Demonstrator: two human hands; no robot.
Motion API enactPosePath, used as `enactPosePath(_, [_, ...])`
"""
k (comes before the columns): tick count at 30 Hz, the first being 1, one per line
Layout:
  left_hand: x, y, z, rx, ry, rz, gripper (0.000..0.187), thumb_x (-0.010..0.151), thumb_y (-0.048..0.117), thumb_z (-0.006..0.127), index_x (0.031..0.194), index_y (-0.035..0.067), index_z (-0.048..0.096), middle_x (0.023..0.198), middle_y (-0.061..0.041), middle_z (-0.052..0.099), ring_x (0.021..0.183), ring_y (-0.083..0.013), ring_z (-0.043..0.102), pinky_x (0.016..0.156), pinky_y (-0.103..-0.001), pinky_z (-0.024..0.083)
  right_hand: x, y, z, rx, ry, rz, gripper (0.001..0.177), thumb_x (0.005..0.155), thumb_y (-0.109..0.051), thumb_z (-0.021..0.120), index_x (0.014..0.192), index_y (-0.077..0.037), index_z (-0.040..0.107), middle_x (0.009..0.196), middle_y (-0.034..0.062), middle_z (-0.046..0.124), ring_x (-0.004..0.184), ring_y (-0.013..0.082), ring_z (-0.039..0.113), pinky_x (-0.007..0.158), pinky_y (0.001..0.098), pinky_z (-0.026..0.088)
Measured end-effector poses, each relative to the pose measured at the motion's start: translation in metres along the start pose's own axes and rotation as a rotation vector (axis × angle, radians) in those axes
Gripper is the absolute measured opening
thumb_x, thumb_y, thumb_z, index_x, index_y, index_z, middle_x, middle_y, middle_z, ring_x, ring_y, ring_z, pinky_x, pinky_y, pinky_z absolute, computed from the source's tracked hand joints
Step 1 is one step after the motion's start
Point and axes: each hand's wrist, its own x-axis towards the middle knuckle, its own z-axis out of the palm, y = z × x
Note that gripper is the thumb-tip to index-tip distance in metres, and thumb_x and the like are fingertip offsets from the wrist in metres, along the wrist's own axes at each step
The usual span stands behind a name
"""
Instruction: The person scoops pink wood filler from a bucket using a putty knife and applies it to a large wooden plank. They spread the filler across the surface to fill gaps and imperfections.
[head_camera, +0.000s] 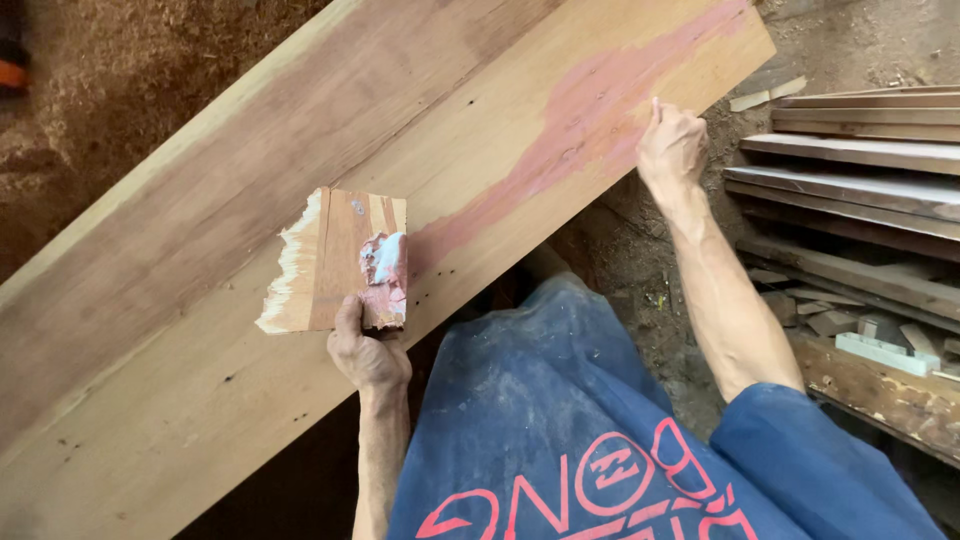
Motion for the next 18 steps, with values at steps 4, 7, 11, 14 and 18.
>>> enactPosePath(4, [-0.014,0.000,-0.002,-0.023,0.050,0.005,0.028,0.100,0.015,0.056,0.110,-0.010,0.064,0.107,-0.014,0.071,0.094,-0.0209,0.073,0.081,-0.038,0.061,-0.018,-0.005,0.035,-0.152,-0.114,-0.112,0.042,0.113,-0.006,0.039,0.079,0.003,0.063,0.064,0.0168,0.057,0.053,0.0239,0.051,0.043,0.0381,0.038])
enactPosePath(7, [-0.027,-0.010,-0.001,-0.072,0.103,0.046,0.027,0.099,0.014,0.057,0.110,-0.009,0.065,0.109,-0.012,0.072,0.096,-0.0204,0.073,0.083,-0.037,0.062,-0.068,-0.055,0.065,-0.184,0.042,-0.356,0.020,0.097,-0.003,0.048,0.095,0.006,0.065,0.078,0.0249,0.065,0.071,0.0340,0.063,0.063,0.0445,0.055])
enactPosePath(11, [-0.039,-0.022,0.005,-0.140,0.167,0.065,0.025,0.099,0.016,0.060,0.106,-0.007,0.067,0.102,-0.011,0.071,0.091,-0.0210,0.072,0.077,-0.037,0.061,-0.128,-0.128,0.072,-0.026,-0.079,-0.478,0.024,0.088,-0.001,0.049,0.101,0.011,0.066,0.083,0.0294,0.067,0.076,0.0414,0.064,0.064,0.0523,0.054])
enactPosePath(14, [-0.053,-0.025,0.007,-0.173,0.212,0.111,0.025,0.098,0.017,0.060,0.105,-0.005,0.068,0.101,-0.009,0.072,0.088,-0.0195,0.071,0.074,-0.035,0.060,-0.147,-0.157,0.066,0.060,-0.046,-0.657,0.024,0.090,-0.001,0.050,0.104,0.007,0.068,0.086,0.0236,0.069,0.076,0.0371,0.063,0.069,0.0472,0.056])
enactPosePath(18, [-0.088,-0.018,-0.008,-0.234,0.266,0.252,0.027,0.100,0.017,0.060,0.109,-0.008,0.067,0.103,-0.011,0.071,0.089,-0.0200,0.070,0.074,-0.034,0.058,-0.098,-0.137,0.050,0.242,-0.474,-0.395,0.033,0.106,-0.019,0.048,0.108,-0.001,0.076,0.075,0.0187,0.071,0.056,0.0249,0.064,0.046,0.0404,0.051])
